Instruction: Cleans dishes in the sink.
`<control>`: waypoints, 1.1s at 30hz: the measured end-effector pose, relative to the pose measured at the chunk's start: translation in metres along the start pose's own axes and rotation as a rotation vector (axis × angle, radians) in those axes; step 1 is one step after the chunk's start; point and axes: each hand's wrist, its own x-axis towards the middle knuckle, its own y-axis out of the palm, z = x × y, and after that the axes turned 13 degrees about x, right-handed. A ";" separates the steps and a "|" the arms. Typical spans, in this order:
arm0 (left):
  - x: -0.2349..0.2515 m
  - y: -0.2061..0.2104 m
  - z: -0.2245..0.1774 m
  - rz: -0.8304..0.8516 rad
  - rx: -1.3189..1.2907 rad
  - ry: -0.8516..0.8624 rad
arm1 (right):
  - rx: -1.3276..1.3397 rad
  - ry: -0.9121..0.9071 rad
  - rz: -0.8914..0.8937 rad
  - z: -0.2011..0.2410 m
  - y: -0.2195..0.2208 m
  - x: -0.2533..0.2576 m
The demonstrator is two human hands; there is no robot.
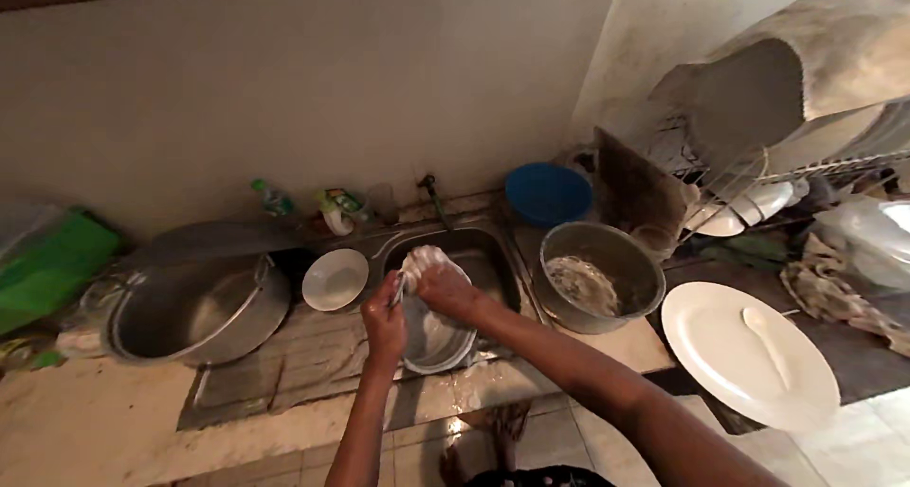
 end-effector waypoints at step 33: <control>-0.011 -0.038 0.020 -0.262 0.053 0.060 | 0.409 0.583 -0.044 0.000 0.012 0.006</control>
